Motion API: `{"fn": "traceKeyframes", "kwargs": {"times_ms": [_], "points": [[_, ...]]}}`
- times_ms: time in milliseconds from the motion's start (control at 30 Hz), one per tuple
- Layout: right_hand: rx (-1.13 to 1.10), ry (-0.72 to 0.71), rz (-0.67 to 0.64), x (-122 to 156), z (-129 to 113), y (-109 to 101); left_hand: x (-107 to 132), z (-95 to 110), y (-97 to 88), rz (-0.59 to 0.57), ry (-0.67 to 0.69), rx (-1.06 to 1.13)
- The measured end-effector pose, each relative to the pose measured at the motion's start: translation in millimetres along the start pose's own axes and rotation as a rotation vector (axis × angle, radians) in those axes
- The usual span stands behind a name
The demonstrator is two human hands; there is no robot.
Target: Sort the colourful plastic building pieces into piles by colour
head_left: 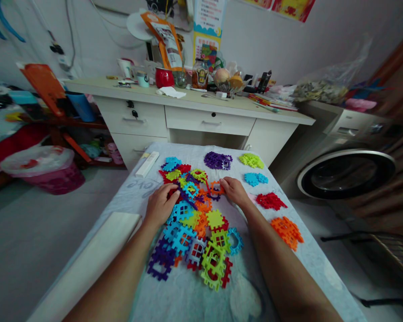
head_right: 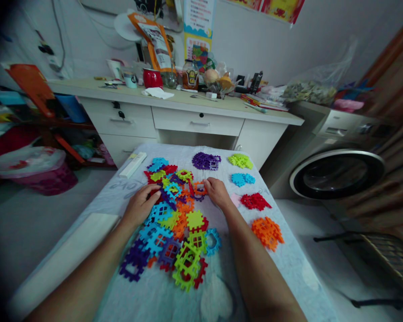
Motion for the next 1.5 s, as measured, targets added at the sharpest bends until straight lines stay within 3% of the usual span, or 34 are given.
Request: {"fn": "traceKeyframes", "kwargs": {"times_ms": [167, 433, 700, 867, 1000, 1100, 1300, 1500], "points": [[0.136, 0.093, -0.033, 2, 9, 2, 0, -2, 0.6, -0.004, -0.008, -0.006], [0.191, -0.081, -0.224, 13, -11, 2, 0, -1, -0.2, 0.006, -0.004, -0.004], [0.131, -0.032, -0.191, 27, -7, -20, 0, 0, -0.5, -0.006, -0.015, 0.001], [0.122, 0.006, -0.113, 63, 21, -66, -1, 0, -1.4, -0.004, -0.020, 0.046], [0.184, 0.065, -0.074, 106, 49, -110, -2, 1, -2.6, 0.021, -0.003, 0.105], [0.187, 0.096, -0.081, 140, 62, -130, -2, 1, -4.3, 0.049, 0.004, 0.152], [0.279, 0.114, -0.096, 193, 70, -136, 0, -4, -9.3, 0.118, -0.021, 0.192], [0.337, 0.147, -0.010, 220, 85, -132, 3, -7, -10.4, 0.133, -0.061, 0.169]]}}
Point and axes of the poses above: each hand's wrist, its own x-axis away from the middle knuckle, its own y-axis out of the palm, z = x × y, the point moved 6 cm from there along -x, towards the middle knuckle, and after that the axes turned 3 degrees about x, right-handed, at the moved point
